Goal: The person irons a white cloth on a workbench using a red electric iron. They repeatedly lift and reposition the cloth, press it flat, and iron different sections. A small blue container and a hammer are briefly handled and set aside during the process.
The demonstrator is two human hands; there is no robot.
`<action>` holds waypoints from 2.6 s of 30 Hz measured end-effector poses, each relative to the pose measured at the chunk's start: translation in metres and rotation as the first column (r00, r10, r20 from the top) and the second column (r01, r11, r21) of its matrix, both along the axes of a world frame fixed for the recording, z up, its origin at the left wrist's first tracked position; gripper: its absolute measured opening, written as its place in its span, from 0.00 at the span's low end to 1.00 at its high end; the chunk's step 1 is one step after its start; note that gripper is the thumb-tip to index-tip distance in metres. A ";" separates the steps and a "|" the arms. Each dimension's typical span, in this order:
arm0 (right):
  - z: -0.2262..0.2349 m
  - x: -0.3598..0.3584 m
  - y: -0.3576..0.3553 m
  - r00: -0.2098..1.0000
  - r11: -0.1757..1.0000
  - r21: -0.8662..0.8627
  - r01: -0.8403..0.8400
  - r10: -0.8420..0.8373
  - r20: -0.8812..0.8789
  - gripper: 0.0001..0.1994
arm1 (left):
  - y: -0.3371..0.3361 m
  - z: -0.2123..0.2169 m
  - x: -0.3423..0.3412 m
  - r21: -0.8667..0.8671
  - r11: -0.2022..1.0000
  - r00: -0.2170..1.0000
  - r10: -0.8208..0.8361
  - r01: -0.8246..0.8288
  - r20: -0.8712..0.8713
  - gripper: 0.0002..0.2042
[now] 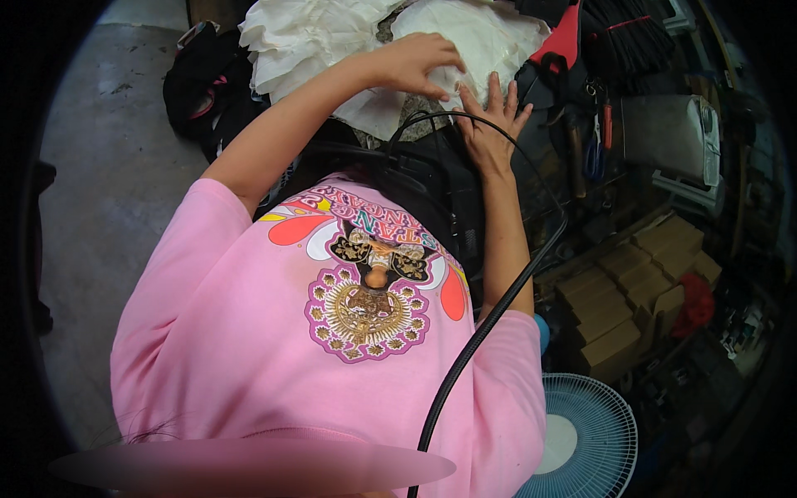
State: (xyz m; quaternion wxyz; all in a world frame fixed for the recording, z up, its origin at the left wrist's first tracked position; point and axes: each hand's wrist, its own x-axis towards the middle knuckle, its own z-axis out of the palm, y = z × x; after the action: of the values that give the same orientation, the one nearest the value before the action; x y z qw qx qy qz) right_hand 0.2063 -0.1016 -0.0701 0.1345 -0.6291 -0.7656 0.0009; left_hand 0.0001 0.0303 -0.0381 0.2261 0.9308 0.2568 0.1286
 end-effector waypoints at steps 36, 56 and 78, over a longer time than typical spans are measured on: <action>0.012 -0.007 0.001 0.999 0.997 0.078 -0.029 0.031 -0.022 0.19 | -0.006 -0.034 0.015 -0.021 0.969 0.969 0.246 -0.245 0.033 0.07; 0.124 0.032 0.147 0.973 0.921 0.315 -0.229 0.218 0.071 0.20 | -0.021 -0.014 0.003 0.103 0.980 0.985 0.162 -0.168 0.065 0.11; 0.130 -0.122 0.253 0.921 0.914 0.239 -0.327 0.252 0.295 0.20 | -0.009 -0.016 0.007 -0.272 0.952 0.975 0.085 -0.140 -0.206 0.27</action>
State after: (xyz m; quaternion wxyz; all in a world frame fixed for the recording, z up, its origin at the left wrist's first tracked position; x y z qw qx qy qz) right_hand 0.0844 0.1517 0.0594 0.1207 -0.4764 -0.8540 -0.1707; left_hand 0.0070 0.0217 -0.0538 0.3241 0.8804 0.3461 0.0128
